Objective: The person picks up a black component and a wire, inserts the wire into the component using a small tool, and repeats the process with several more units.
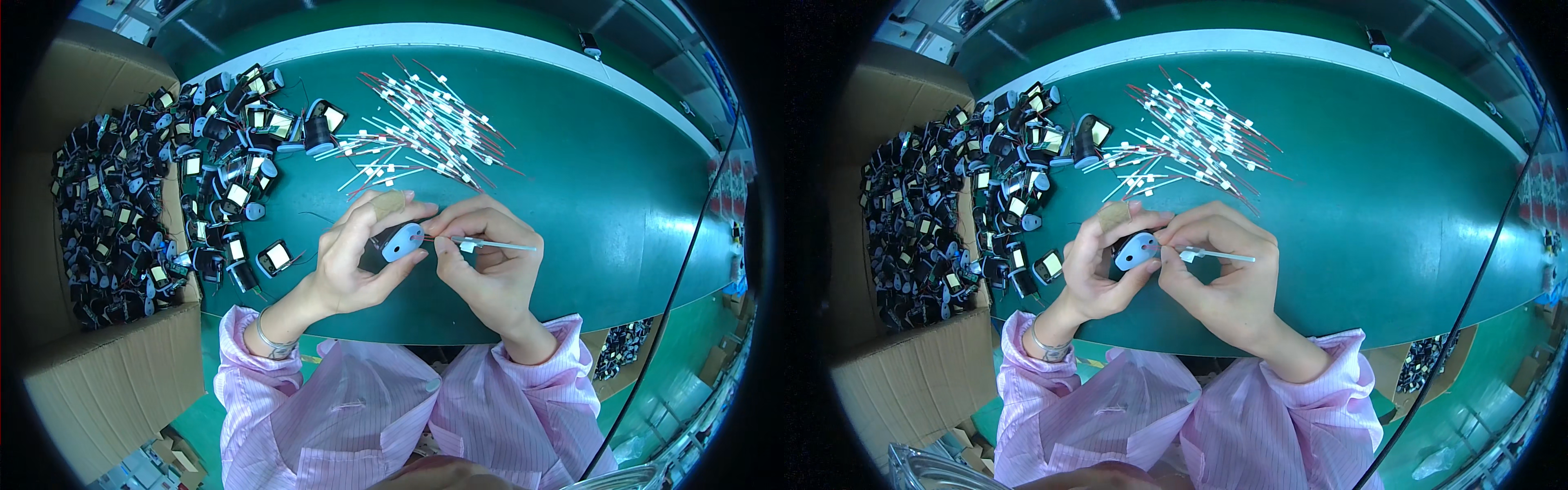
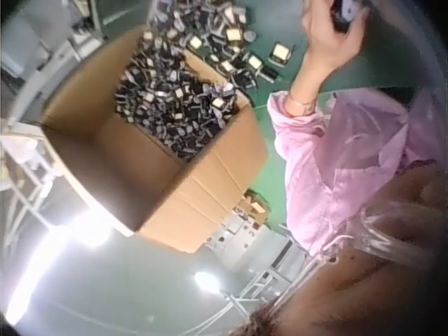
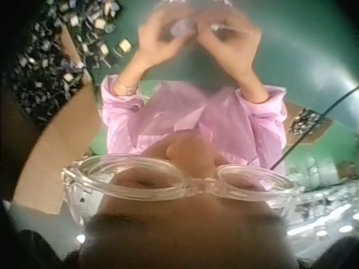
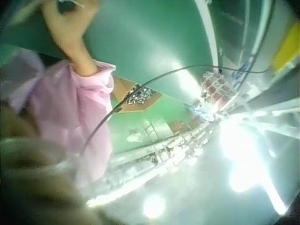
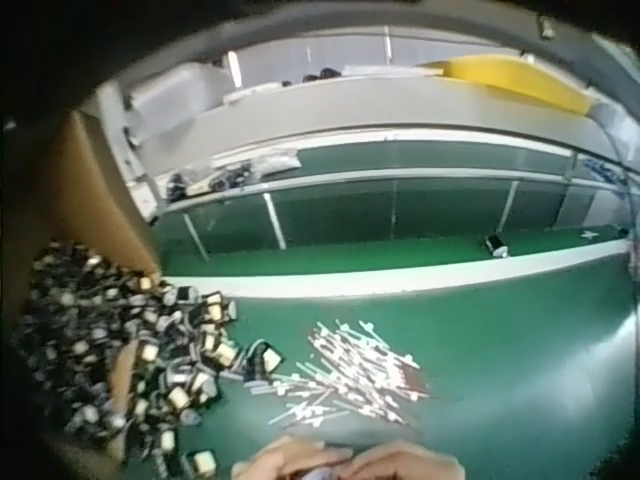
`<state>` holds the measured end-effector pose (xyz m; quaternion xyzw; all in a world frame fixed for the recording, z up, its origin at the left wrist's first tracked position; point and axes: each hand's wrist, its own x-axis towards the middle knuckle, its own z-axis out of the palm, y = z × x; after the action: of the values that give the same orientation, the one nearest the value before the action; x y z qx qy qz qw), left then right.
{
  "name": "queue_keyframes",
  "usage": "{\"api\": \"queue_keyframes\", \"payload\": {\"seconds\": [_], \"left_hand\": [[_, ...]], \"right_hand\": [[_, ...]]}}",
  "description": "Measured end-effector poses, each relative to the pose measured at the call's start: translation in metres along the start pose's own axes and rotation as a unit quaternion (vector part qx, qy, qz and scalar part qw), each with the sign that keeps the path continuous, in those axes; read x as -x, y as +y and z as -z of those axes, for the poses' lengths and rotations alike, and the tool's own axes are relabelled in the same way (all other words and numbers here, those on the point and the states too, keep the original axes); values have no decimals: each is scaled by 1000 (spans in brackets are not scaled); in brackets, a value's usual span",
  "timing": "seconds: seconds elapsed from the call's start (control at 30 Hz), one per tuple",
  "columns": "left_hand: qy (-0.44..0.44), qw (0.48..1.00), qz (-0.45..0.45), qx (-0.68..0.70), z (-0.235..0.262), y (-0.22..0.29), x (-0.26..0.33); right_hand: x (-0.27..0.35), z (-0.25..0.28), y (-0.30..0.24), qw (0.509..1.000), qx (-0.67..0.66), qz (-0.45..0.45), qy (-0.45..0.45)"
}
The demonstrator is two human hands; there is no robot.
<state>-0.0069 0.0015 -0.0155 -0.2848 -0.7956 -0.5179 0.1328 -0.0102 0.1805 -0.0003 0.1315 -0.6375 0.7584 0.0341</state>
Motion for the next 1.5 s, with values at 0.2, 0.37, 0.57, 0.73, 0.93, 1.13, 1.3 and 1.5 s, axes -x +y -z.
{"api": "queue_keyframes", "payload": {"seconds": [0.2,0.37,0.57,0.73,0.93,1.13,1.3,1.5], "left_hand": [[-12,1000,-14,0,4,-3,0],[-17,1000,-12,16,4,-5,0],[-13,999,7,29,3,-5,4],[-32,999,-28,5,5,-7,-2],[-51,997,-49,-39,8,-1,-9],[-91,994,51,-22,16,6,-10],[-92,994,67,9,17,5,-10],[-66,994,82,-1,19,4,-6]], "right_hand": [[0,-1,-4,1000,28,4,-9],[3,-3,-5,997,71,30,4],[1,-1,-7,992,110,67,-10],[2,-2,-8,984,154,94,-12],[-1,-4,-7,963,219,151,-42],[-2,2,-18,982,148,-90,-79],[2,3,-12,994,90,-53,-37],[-1,2,-11,963,259,-46,-48]]}}
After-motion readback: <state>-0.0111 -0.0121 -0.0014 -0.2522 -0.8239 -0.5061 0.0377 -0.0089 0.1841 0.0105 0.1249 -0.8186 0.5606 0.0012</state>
